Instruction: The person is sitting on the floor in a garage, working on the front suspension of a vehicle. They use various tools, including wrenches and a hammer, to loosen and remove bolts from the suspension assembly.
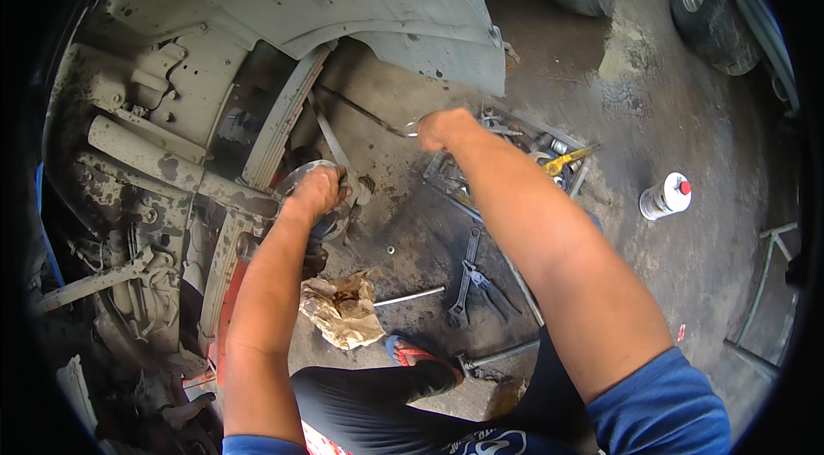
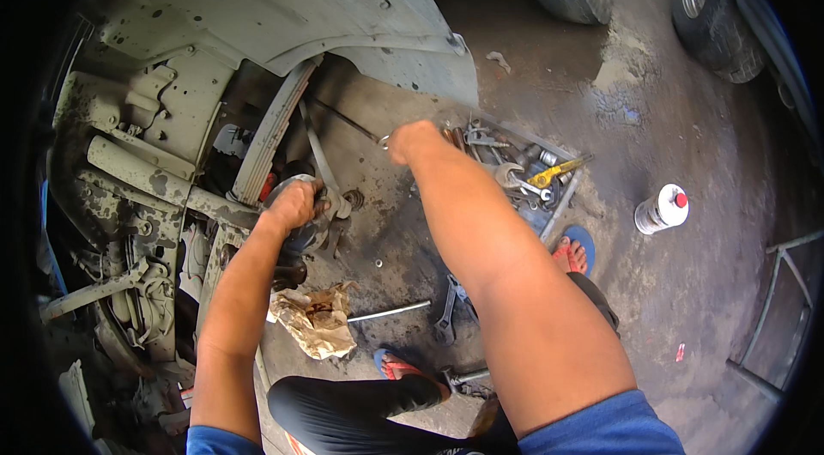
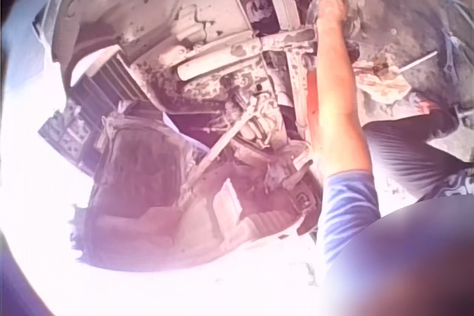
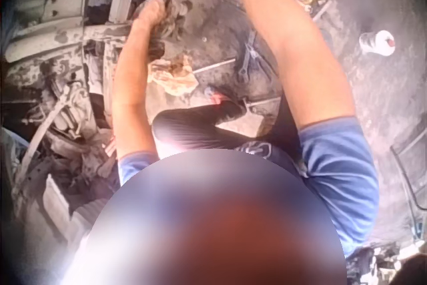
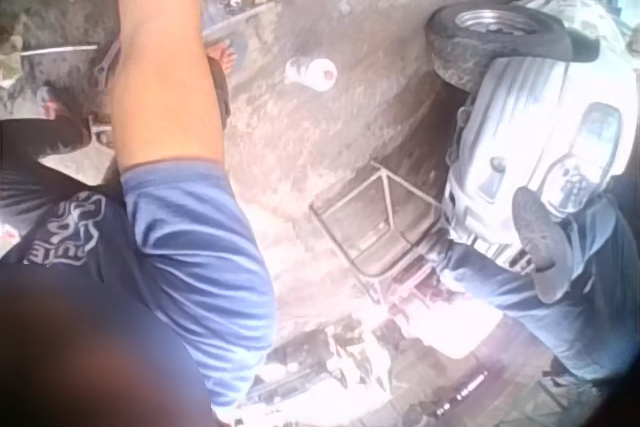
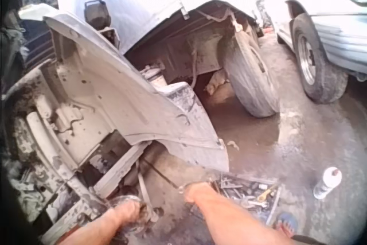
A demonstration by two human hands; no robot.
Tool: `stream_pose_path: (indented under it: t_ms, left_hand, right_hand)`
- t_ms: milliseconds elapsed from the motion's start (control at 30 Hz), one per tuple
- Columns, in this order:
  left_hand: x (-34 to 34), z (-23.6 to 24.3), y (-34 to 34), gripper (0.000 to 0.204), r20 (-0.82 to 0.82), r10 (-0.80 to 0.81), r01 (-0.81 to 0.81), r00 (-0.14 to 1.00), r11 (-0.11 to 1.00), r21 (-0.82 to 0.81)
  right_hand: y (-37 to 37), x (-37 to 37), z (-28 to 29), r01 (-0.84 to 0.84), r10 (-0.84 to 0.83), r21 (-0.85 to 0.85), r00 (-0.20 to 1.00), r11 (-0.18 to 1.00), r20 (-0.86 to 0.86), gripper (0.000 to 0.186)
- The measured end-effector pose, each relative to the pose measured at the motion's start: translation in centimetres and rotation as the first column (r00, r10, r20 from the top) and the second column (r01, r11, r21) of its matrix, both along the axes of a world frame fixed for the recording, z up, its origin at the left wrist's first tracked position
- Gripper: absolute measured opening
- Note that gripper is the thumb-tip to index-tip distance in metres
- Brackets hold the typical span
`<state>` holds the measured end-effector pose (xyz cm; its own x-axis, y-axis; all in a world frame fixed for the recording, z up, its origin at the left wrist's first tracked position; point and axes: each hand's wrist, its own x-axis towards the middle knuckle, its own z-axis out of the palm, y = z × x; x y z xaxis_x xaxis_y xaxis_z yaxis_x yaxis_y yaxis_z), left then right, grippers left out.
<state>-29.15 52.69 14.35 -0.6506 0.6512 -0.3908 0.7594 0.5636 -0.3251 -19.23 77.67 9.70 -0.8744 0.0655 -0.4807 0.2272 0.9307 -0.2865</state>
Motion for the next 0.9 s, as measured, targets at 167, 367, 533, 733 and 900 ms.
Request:
stream_pose_path:
  t_ms: [167, 367, 533, 733, 900]
  left_hand:
    - [-1.6, 1.6, 0.8, 0.062, 0.147, 0.415, -0.429, 0.898, 0.75, 0.504]
    - [-1.7, 0.0, -1.7, 0.073, 0.208, 0.388, -0.438, 0.898, 0.826, 0.354]
    - [-2.0, -1.7, -2.5, 0.069, 0.141, 0.332, -0.361, 0.932, 0.835, 0.415]
    - [-2.6, -2.2, -1.2, 0.065, 0.141, 0.29, -0.321, 0.947, 0.886, 0.336]
    - [-3.5, -1.1, -0.8, 0.061, 0.171, 0.281, -0.313, 0.944, 0.927, 0.207]
  right_hand:
    - [-7.4, -1.8, 0.3, -0.099, 0.064, -0.207, 0.983, 0.973, -0.17, 0.043]
    - [-14.8, -2.0, 0.2, -0.081, 0.02, -0.291, 0.978, 0.953, -0.207, 0.03]
    - [-15.6, -1.6, 0.7, 0.18, -0.166, -0.551, 0.983, 0.815, 0.077, 0.024]
    - [-16.8, -2.4, -1.0, 0.391, -0.277, -0.731, 0.919, 0.559, 0.28, 0.022]
    - [-17.4, -1.4, -2.4, 0.424, -0.346, -0.801, 0.892, 0.423, 0.29, 0.021]
